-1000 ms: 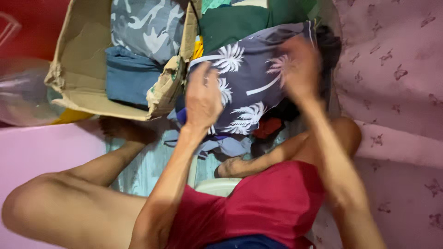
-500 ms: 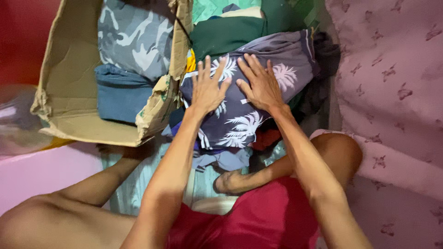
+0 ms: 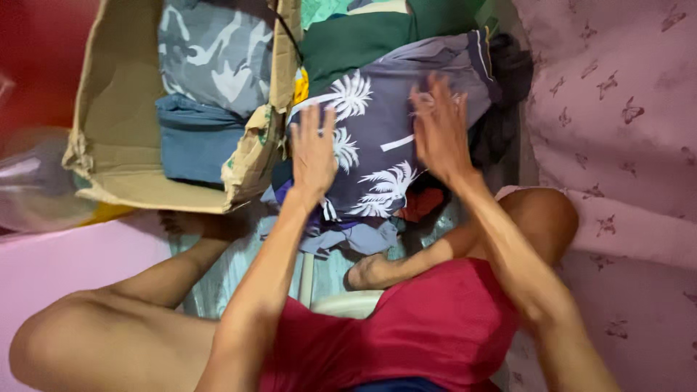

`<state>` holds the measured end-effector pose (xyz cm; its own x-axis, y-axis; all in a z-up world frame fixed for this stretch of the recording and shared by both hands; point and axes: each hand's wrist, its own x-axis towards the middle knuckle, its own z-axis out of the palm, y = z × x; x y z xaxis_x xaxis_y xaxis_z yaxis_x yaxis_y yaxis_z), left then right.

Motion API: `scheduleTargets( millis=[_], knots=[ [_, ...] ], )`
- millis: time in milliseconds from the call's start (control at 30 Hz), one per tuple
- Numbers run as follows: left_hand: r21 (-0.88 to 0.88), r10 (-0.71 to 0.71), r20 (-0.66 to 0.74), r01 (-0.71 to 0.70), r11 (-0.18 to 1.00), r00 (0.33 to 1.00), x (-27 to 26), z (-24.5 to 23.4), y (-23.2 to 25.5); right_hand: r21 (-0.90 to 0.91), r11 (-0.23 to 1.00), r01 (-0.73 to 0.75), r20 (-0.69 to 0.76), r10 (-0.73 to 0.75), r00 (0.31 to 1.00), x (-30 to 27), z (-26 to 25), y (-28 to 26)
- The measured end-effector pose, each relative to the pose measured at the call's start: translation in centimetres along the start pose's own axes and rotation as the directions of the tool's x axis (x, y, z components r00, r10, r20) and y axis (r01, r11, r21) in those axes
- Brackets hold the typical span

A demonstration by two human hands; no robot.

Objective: The person sits on the floor and folds various pieces of clothing, including shirts, shorts, and pants, by hand. They pick up each item from a cardboard box, fold it neatly, and place it back into the box.

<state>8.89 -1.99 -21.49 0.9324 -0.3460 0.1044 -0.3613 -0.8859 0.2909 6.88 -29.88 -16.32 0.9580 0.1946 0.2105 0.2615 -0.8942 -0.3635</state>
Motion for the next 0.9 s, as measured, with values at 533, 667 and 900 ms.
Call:
scheduleTargets(
  millis=[533, 667, 900],
  knots=[
    [0.009, 0.254, 0.118, -0.257, 0.966, 0.960, -13.0, -0.1, 3.7, -0.189, 0.862, 0.471, 0.203, -0.435, 0.877, -8.6, 2.8, -4.2],
    [0.025, 0.237, 0.039, -0.238, 0.971, 0.971, -12.6, 0.6, 3.3, 0.159, 0.966, 0.205, 0.170, -0.231, 0.958, -8.0, 1.8, -3.9],
    [-0.360, -0.041, -0.089, 0.007, 0.933, 0.995, -9.4, -0.5, 2.6, 0.373, 0.927, -0.045, 0.077, 0.017, 0.997, -6.2, -0.8, -6.0]
  ],
)
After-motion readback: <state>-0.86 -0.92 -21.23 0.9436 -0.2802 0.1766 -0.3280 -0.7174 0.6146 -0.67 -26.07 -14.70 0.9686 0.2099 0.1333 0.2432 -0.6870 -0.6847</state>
